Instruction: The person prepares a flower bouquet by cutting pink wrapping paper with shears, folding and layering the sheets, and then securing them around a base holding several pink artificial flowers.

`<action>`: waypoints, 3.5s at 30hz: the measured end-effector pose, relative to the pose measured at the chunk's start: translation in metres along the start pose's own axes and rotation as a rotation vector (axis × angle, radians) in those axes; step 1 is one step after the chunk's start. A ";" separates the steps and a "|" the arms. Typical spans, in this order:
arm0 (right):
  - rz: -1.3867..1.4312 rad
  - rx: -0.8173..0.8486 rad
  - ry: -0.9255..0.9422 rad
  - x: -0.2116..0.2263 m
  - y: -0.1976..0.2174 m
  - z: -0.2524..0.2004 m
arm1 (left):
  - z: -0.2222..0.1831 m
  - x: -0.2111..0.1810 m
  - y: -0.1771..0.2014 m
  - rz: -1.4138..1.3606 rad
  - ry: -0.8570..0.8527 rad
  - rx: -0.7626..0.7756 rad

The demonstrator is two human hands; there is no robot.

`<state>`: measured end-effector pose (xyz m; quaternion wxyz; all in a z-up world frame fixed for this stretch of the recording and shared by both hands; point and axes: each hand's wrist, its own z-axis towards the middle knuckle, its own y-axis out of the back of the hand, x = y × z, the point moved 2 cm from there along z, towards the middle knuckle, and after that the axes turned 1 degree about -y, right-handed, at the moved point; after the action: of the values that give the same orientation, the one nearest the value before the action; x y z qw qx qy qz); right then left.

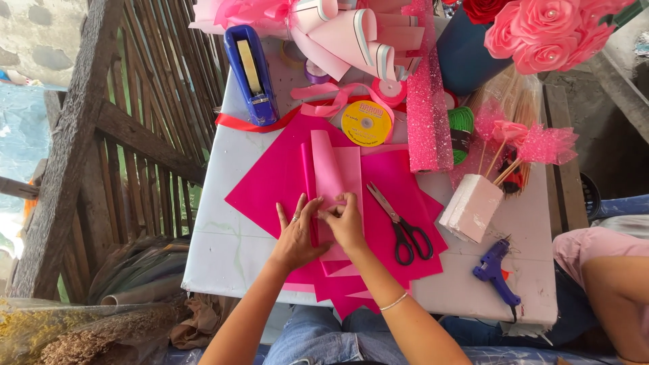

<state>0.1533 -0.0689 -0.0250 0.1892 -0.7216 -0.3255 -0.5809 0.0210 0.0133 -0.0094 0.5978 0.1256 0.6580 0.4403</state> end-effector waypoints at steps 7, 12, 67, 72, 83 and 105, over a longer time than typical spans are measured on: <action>-0.711 -0.040 0.062 0.016 -0.016 0.004 | -0.002 -0.002 0.002 -0.024 0.028 -0.003; -1.090 0.116 0.056 0.010 0.004 0.001 | -0.001 -0.009 0.010 0.023 0.031 0.058; -0.751 -0.243 0.569 0.021 0.045 -0.059 | 0.063 -0.031 0.024 0.731 0.336 0.507; -1.044 -0.144 0.536 -0.002 0.031 -0.077 | 0.081 -0.020 0.036 0.599 0.287 0.523; -1.149 -0.131 0.542 -0.008 0.025 -0.074 | 0.126 -0.006 0.076 0.334 0.484 0.139; -1.013 -0.403 -0.093 0.027 0.172 -0.045 | -0.030 -0.002 0.020 0.501 -0.233 0.057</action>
<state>0.2432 -0.2147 0.0303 -0.2710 -0.5215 -0.5226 -0.6177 -0.0133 0.0111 0.0035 0.5382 0.3509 0.5452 0.5385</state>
